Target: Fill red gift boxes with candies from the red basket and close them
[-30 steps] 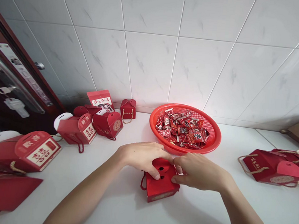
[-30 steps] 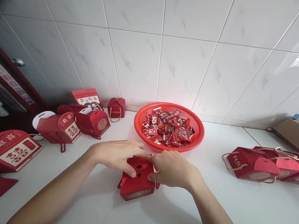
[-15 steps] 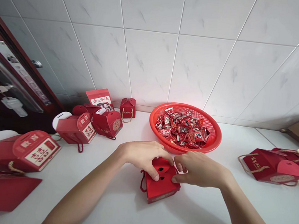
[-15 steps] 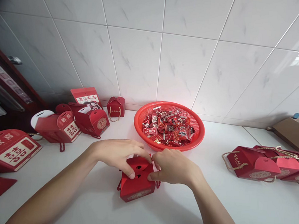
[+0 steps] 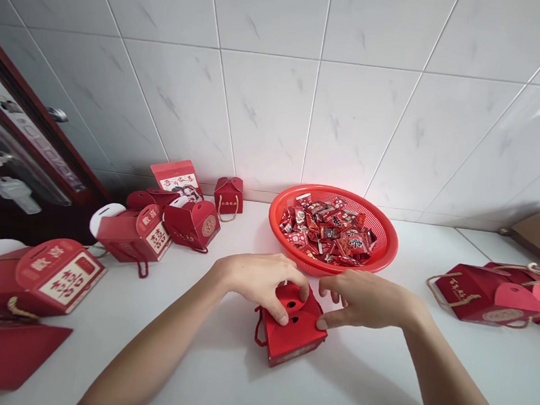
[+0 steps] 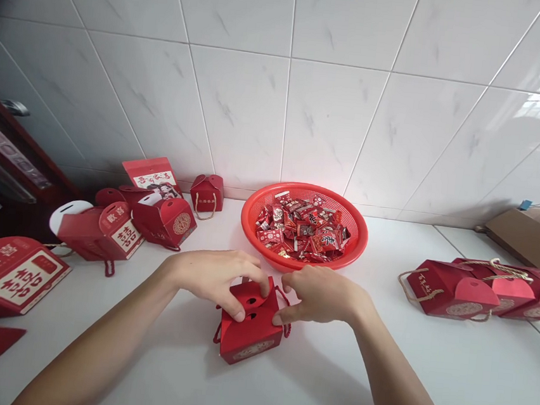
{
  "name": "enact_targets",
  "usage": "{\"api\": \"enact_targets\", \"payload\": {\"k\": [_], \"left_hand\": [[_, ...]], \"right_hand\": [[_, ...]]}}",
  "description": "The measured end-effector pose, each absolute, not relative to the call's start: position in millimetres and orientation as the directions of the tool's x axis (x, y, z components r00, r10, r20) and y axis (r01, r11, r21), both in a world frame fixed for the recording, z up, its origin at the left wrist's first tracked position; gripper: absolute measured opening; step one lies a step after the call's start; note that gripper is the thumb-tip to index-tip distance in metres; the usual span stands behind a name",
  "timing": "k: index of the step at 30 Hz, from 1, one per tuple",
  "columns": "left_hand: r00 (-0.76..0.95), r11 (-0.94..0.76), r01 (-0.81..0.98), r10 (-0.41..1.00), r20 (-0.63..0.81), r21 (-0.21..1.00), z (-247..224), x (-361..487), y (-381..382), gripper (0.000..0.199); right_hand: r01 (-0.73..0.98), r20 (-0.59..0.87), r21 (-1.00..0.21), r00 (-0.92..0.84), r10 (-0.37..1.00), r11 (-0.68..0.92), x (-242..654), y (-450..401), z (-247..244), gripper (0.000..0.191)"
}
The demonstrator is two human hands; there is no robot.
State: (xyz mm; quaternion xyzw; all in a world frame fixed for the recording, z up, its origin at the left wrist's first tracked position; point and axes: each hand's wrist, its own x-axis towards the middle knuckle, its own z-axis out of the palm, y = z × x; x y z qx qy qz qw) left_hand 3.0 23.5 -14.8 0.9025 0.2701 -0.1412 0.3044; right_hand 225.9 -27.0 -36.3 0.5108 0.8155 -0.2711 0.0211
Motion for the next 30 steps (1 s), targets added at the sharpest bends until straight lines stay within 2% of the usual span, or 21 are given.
{"api": "enact_targets", "payload": {"k": [4, 7, 13, 15, 18, 21, 23, 26, 30], "left_hand": [[0.784, -0.657, 0.614, 0.449, -0.428, 0.436, -14, 3, 18, 0.039], [0.778, -0.66, 0.624, 0.47, -0.417, 0.419, -16, 6, 13, 0.038], [0.805, -0.67, 0.592, 0.465, -0.369, 0.448, -23, 12, 11, 0.036], [0.831, -0.679, 0.556, 0.438, -0.343, 0.48, -25, 13, 13, 0.036], [0.849, -0.672, 0.528, 0.406, -0.339, 0.519, -26, 12, 15, 0.035], [0.859, -0.661, 0.511, 0.37, -0.353, 0.549, -24, 11, 16, 0.034], [0.863, -0.662, 0.503, 0.351, -0.363, 0.556, -23, 11, 16, 0.035], [0.865, -0.675, 0.497, 0.339, -0.37, 0.545, -22, 13, 16, 0.038], [0.866, -0.689, 0.491, 0.323, -0.381, 0.533, -21, 15, 16, 0.038]], "right_hand": [[0.75, -0.281, -0.568, -0.563, 0.777, 0.338, 233, -33, -41, 0.038], [0.705, -0.288, -0.624, -0.609, 0.739, 0.338, 239, -41, -47, 0.045], [0.699, -0.357, -0.702, -0.513, 0.781, 0.138, 260, -64, -70, 0.06], [0.61, -0.34, -0.788, -0.543, 0.767, 0.083, 263, -71, -81, 0.06], [0.386, -0.196, -0.922, -0.537, 0.821, 0.032, 259, -79, -99, 0.058], [0.132, -0.112, -0.989, -0.393, 0.913, -0.064, 251, -82, -114, 0.057], [0.046, -0.103, -0.995, -0.286, 0.953, -0.093, 246, -82, -123, 0.054], [0.039, -0.012, -0.999, -0.23, 0.973, -0.003, 239, -80, -132, 0.051], [0.192, 0.074, -0.975, -0.207, 0.975, 0.115, 236, -81, -135, 0.032]]}}
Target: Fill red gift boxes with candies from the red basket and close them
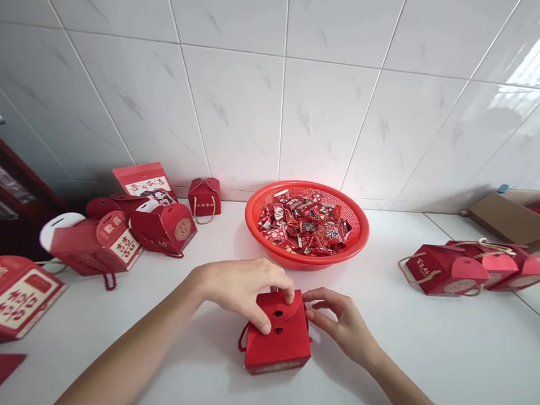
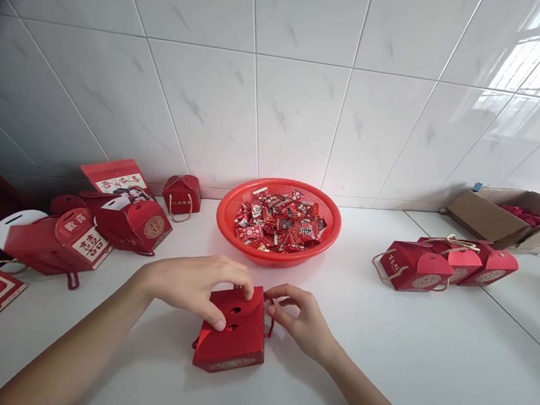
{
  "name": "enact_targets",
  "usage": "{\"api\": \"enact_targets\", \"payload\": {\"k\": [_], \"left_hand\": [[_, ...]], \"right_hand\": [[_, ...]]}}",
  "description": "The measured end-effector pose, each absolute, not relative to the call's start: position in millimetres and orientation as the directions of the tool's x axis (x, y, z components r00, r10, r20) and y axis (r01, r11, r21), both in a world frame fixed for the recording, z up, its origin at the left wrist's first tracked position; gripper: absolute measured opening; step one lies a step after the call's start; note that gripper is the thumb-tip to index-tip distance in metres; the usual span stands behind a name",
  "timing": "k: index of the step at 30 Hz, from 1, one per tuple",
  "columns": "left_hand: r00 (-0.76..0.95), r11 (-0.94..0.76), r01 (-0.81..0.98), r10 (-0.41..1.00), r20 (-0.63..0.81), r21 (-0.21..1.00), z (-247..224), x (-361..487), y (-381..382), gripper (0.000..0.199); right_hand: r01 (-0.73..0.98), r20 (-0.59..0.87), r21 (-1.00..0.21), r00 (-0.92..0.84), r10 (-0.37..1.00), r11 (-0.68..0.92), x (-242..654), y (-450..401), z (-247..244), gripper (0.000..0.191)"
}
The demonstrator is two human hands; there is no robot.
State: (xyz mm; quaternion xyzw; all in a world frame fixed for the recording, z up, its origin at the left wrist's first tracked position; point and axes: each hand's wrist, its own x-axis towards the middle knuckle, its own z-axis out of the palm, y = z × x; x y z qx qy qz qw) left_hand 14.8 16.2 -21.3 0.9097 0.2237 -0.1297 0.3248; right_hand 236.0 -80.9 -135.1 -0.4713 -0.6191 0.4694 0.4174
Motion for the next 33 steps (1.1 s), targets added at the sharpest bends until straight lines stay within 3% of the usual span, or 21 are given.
{"api": "enact_targets", "payload": {"k": [6, 23, 33], "left_hand": [[0.864, -0.686, 0.492, 0.307, -0.4, 0.536, -21.9, 15.5, 14.5, 0.038], [0.846, -0.672, 0.522, 0.325, -0.424, 0.526, -19.6, 15.3, 11.6, 0.04], [0.843, -0.676, 0.526, 0.335, -0.42, 0.516, -19.4, 16.4, 10.5, 0.04]], "right_hand": [[0.291, 0.127, -0.941, -0.167, 0.978, 0.172, 235.0, -85.1, -135.7, 0.023], [0.265, 0.077, -0.958, -0.138, 0.987, 0.112, 241.4, -90.0, -128.6, 0.014], [0.223, 0.045, -0.971, -0.175, 0.984, 0.084, 239.3, -88.0, -130.0, 0.023]]}}
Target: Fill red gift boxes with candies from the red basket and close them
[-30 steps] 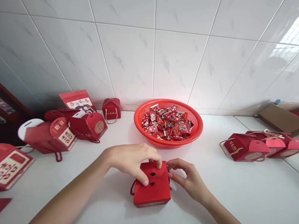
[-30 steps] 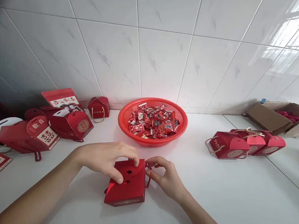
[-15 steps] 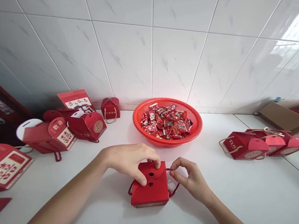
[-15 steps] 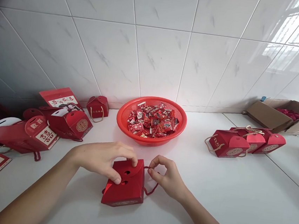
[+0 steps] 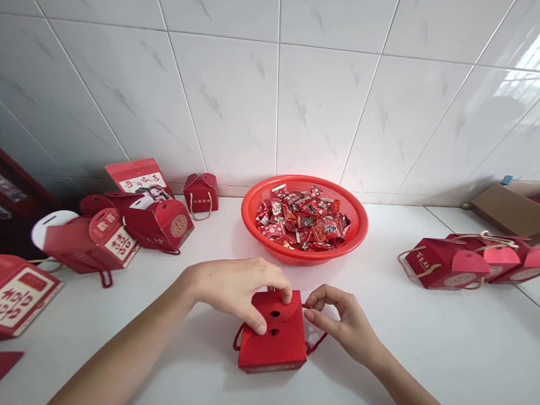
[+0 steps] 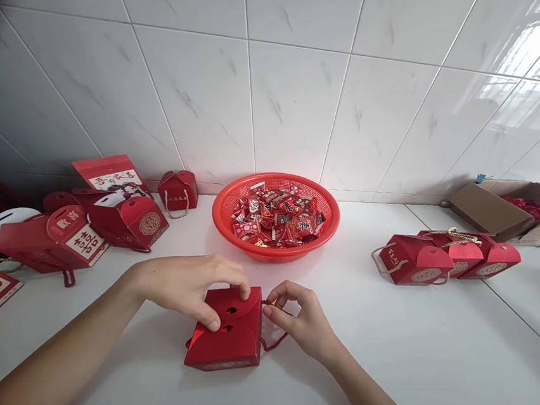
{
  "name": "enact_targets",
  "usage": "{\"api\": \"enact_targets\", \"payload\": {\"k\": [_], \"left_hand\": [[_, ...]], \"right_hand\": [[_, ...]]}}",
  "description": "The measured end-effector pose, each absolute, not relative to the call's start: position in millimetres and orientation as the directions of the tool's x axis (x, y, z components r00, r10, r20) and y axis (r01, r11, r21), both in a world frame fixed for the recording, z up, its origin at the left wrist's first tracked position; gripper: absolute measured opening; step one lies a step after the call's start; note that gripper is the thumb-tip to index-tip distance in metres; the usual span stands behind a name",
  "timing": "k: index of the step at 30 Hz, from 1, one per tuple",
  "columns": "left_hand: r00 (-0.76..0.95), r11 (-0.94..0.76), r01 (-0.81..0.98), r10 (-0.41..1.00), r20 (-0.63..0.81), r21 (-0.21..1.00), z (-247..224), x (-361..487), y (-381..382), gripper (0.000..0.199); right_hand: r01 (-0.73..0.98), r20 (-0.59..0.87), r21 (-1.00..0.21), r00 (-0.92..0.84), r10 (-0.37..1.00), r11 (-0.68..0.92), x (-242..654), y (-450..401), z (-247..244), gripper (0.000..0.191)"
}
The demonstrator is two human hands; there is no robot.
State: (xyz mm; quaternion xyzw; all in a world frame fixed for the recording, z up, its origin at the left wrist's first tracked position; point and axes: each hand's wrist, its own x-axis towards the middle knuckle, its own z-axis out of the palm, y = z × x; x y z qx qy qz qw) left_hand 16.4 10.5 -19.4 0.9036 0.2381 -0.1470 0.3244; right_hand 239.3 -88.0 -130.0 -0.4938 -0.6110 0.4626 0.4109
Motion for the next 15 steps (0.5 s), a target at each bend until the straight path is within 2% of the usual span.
{"api": "enact_targets", "payload": {"k": [8, 15], "left_hand": [[0.838, -0.669, 0.536, 0.344, -0.425, 0.515, -18, 17, 10, 0.041], [0.824, -0.651, 0.558, 0.363, -0.435, 0.515, -18, 16, 10, 0.042]], "right_hand": [[0.261, 0.03, -0.963, -0.163, 0.986, 0.072, 242, -88, -128, 0.019], [0.368, -0.085, -0.929, -0.295, 0.952, 0.031, 264, -85, -119, 0.015]]}}
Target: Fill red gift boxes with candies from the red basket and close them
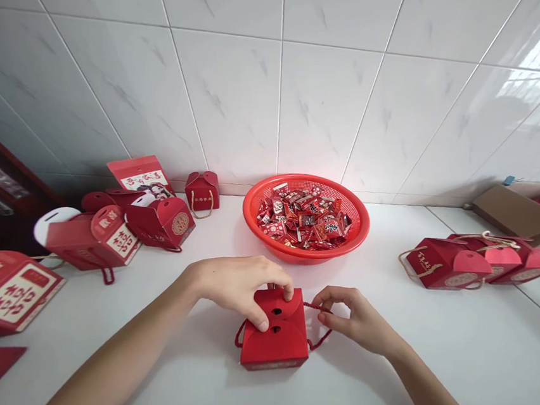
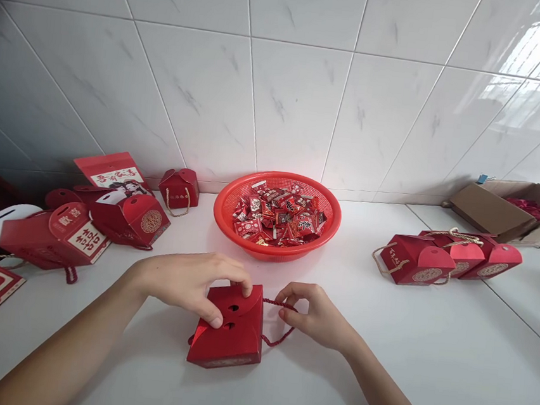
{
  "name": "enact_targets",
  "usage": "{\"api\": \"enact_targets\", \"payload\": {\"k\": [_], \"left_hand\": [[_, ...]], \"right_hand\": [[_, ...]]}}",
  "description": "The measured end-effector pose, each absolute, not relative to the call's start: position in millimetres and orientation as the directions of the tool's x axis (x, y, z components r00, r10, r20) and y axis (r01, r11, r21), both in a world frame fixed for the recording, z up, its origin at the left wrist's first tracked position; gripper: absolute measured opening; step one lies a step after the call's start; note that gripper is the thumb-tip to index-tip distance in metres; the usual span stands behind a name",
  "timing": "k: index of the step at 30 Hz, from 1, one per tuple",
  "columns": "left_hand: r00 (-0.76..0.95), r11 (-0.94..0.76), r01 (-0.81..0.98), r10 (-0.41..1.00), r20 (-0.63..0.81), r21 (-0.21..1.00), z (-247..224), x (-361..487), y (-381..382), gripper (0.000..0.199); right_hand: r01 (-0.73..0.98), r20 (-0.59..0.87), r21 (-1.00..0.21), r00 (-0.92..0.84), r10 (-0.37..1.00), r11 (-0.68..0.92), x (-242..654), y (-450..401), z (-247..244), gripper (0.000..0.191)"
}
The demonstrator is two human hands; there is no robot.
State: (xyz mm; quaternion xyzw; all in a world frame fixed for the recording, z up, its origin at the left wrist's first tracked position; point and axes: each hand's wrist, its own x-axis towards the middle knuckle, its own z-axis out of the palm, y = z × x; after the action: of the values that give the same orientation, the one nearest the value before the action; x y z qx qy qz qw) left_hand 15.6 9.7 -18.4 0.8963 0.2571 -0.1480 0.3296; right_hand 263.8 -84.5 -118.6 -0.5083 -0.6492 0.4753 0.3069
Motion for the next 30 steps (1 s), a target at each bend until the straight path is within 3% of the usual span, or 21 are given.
{"api": "enact_targets", "payload": {"k": [5, 14, 20, 26, 30], "left_hand": [[0.818, -0.618, 0.575, 0.404, -0.41, 0.536, -23, 16, 11, 0.042], [0.788, -0.614, 0.6, 0.564, -0.246, 0.513, -36, 34, 3, 0.046], [0.699, -0.485, 0.703, 0.607, -0.378, 0.521, -23, 20, 5, 0.037], [0.747, -0.455, 0.664, 0.452, -0.488, 0.593, -28, 15, 17, 0.037], [0.73, -0.435, 0.682, 0.456, -0.509, 0.588, -35, 21, 18, 0.041]], "right_hand": [[0.459, -0.195, -0.888, -0.345, 0.918, -0.016, 292, -86, -103, 0.02], [0.03, 0.07, -0.997, -0.124, 0.99, 0.074, 309, -87, -96, 0.022], [0.124, 0.153, -0.979, -0.094, 0.984, 0.164, 297, -91, -102, 0.017], [0.157, 0.213, -0.963, -0.06, 0.975, 0.22, 294, -92, -107, 0.018], [0.253, 0.236, -0.934, -0.095, 0.967, 0.253, 287, -95, -110, 0.018]]}}
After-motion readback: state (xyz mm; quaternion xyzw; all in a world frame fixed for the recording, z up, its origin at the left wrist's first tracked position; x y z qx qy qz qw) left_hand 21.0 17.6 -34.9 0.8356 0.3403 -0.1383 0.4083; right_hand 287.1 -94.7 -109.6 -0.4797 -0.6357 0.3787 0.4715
